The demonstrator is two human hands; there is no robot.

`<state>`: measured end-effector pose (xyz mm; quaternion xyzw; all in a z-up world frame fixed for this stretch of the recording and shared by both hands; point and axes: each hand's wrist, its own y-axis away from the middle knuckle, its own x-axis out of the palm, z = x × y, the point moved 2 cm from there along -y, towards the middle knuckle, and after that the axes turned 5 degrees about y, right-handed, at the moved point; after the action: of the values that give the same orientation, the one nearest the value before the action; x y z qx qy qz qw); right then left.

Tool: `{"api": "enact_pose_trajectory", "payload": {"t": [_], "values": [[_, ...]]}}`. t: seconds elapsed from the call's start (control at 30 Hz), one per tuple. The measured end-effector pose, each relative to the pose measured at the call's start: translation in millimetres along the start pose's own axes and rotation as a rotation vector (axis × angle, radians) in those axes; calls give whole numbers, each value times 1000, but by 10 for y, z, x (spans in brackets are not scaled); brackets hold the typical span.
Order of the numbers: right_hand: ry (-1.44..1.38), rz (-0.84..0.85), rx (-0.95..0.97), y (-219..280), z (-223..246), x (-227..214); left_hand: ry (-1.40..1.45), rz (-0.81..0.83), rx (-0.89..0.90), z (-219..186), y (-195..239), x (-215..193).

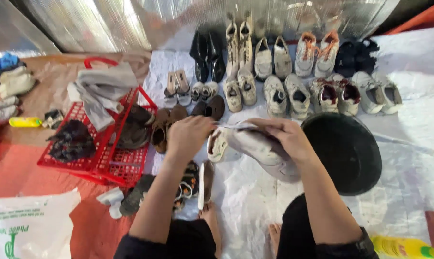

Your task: The person scrubs a white sneaker with a toothbrush, repeatedly dipping the brush into a black bowl of water. The person rotates the shoe to clean different areas including the sole and upper. Other shoes are arranged nearby on a white sheet.

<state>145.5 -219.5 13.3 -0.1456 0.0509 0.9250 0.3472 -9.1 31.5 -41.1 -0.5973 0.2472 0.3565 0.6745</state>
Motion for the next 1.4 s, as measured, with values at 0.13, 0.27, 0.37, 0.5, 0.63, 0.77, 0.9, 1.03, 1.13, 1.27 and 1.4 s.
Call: {"api": "enact_pose_trajectory", "payload": {"t": [0.13, 0.27, 0.37, 0.5, 0.63, 0.77, 0.9, 1.03, 1.13, 1.27, 1.4], "values": [[-331, -256, 241, -179, -309, 35, -4, 66, -412, -47, 30, -243], [-15, -551, 102, -379, -1139, 290, 716, -67, -736, -843, -298, -104], [58, -619, 23, -297, -1055, 502, 645, 53, -783, -1054, -475, -9], [-171, -500, 66, -324, -1101, 604, 699, 66, -999, -721, -406, 185], [-362, -394, 89, -337, -952, 668, 1040, -79, -1053, -580, -397, -70], [-353, -182, 103, -251, -524, 579, 1279, -95, -1110, -436, -218, 362], [-412, -173, 227, -277, -475, 561, 1314, -23, -1037, -658, -439, -89], [-424, -218, 216, -367, -776, 490, 1076, 30, -977, -496, -349, 9], [-377, -108, 220, -341, -804, 435, 1012, -18, -964, -541, -457, -224], [-679, -80, 161, -406, -1084, 577, 915, 39, -860, -610, -520, -327], [-937, -167, 133, -502, -1268, 557, 838, 8, -617, -872, -734, -967]]}}
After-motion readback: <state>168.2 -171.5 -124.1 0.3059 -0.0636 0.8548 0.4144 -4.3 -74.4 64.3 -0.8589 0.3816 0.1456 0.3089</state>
